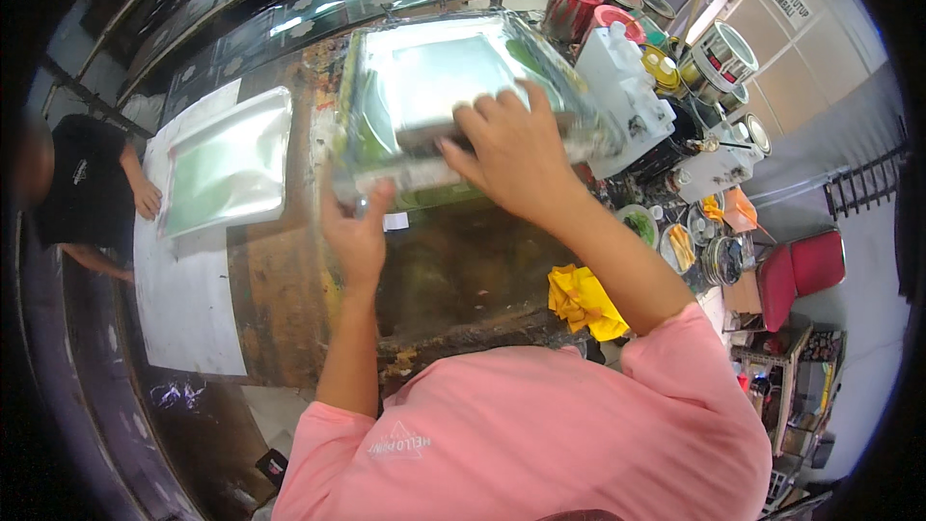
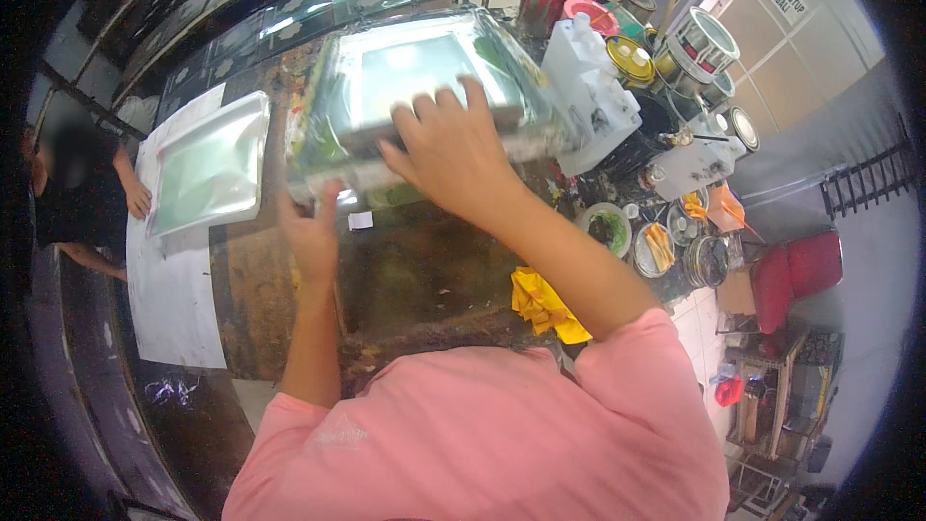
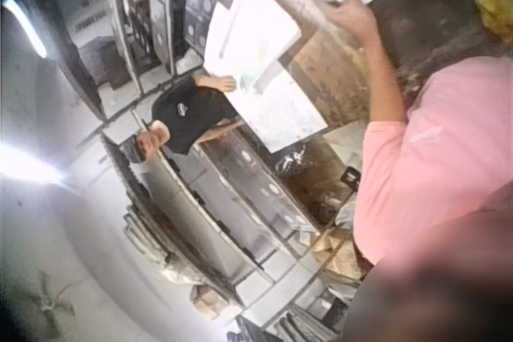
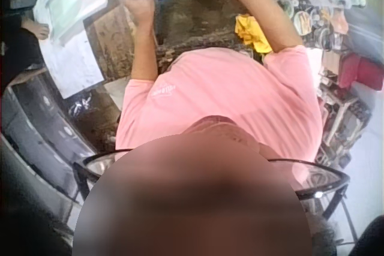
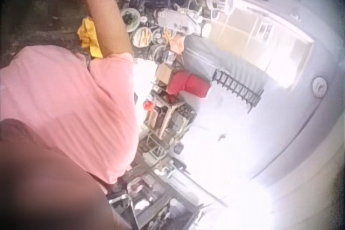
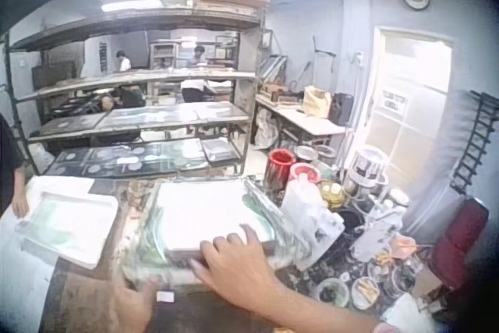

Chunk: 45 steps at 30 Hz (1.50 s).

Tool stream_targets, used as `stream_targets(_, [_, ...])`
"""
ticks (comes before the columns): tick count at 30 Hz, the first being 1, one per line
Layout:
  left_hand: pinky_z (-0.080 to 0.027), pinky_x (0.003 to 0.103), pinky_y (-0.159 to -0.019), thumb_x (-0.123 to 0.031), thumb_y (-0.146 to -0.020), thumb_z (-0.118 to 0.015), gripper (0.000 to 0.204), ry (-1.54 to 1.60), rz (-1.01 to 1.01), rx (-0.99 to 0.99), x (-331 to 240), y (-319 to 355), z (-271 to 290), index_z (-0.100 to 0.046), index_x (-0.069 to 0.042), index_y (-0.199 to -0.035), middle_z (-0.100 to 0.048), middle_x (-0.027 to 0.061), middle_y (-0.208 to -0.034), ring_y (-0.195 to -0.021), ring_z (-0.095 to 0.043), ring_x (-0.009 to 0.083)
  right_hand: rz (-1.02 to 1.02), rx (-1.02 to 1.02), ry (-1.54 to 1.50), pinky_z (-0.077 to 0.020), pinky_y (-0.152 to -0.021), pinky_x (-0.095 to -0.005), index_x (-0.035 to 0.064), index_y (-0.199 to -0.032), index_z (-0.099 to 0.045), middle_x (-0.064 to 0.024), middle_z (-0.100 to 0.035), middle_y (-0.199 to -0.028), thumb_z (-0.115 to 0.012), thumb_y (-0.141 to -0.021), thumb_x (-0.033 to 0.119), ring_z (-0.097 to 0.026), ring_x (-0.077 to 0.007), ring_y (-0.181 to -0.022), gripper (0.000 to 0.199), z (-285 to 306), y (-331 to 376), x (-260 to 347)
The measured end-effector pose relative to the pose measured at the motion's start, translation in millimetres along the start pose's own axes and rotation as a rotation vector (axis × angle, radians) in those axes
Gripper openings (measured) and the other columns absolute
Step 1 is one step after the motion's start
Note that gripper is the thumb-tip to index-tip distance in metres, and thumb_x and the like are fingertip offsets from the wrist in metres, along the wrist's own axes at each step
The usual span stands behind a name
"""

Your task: The person repeatedly applies green ink to a screen-printing frame using a squeegee, then lifts the frame to reveal a flower-shaped stencil on the surface below. The process is repeated multiple times in a workshop setting.

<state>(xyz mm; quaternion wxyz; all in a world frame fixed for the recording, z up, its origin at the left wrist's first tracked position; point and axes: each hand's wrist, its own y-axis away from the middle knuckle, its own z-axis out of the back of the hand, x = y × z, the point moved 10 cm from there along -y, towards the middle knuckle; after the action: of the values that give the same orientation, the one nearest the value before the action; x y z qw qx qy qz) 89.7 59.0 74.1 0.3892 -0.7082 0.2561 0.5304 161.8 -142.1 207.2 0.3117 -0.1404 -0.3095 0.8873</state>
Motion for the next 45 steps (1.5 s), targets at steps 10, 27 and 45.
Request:
stream_targets(10, [-0.001, 0.075, -0.124, -0.079, -0.094, -0.057, 0.108, -1.426, 0.018, 0.436, 47, 19, -10, -0.033, -0.004, -0.168, -0.024, 0.0301, -0.174, -0.162, -0.021, 0.047, -0.024, -0.168, -0.013, -0.0457, -0.087, -0.0507, 0.0035, -0.084, -0.073, -0.0155, -0.073, -0.08, -0.064, -0.094, 0.048, -0.07, -0.035, -0.079, 0.047, 38, -129, -55])
stream_targets(27, [-0.026, 0.053, -0.13, -0.021, -0.101, -0.071, 0.045, -0.928, -0.289, -0.117, -32, -75, 67, -0.067, 0.001, -0.14, -0.068, 0.0223, -0.143, -0.145, -0.055, 0.0362, -0.085, -0.081, -0.093, -0.0479, -0.088, -0.0508, -0.0008, -0.082, -0.075, -0.0216, -0.075, -0.08, -0.059, -0.096, 0.049, -0.073, -0.0381, -0.08, 0.054, 44, -160, -72])
stream_targets(45, [-0.004, 0.085, -0.119, -0.04, -0.108, -0.057, 0.06, -1.775, -0.359, -0.54, -50, -79, 302, -0.048, -0.019, -0.163, -0.04, 0.0189, -0.17, -0.162, -0.021, 0.0481, -0.072, -0.083, -0.048, -0.0435, -0.088, -0.0505, 0.0013, -0.096, -0.076, -0.0182, -0.075, -0.091, -0.063, -0.094, 0.043, -0.07, -0.0369, -0.089, 0.043, 43, -137, -53])
